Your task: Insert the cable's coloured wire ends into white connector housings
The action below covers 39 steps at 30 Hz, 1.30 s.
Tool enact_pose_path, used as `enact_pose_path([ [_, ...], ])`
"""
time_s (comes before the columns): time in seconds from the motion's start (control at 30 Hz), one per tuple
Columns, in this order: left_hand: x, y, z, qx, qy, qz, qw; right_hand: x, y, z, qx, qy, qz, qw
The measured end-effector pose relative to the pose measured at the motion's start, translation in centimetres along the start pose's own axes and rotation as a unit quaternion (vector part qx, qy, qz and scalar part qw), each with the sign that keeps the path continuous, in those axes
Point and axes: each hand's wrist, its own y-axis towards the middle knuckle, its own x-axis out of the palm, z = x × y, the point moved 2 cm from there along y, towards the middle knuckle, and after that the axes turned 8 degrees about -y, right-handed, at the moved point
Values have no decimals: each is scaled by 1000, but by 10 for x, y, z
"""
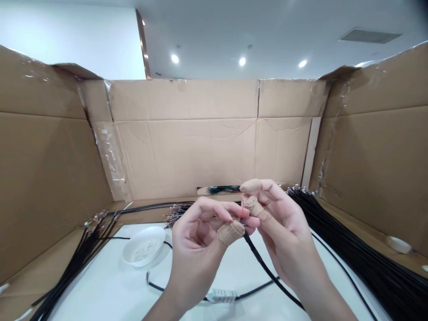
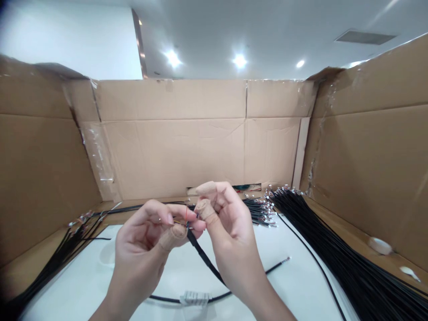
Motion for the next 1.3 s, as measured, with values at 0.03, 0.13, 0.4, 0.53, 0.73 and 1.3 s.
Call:
enact_pose_path([
  [0.03, 0, 0, 0, 4, -2, 1, 1000, 0, 0, 0, 12, -2, -7, 1000],
  [0.13, 0, 0, -2, 12, -8, 5, 1000, -1, 0, -2, 82, 51, -37, 995],
  [0.4, -4, 0, 0, 31, 22, 14, 999, 3, -7, -6, 158, 162, -75, 971],
  [0.53, -1, 0, 3, 46, 41, 16, 998, 3, -11, -7, 184, 114, -81, 973],
  [0.73, 8, -2, 8, 41, 45, 41, 997, 0, -15, -13, 121, -24, -102, 987],
  [1.3, -6, -7, 47, 82, 254, -15, 964, 1, -31, -32, 154, -148, -63, 975],
])
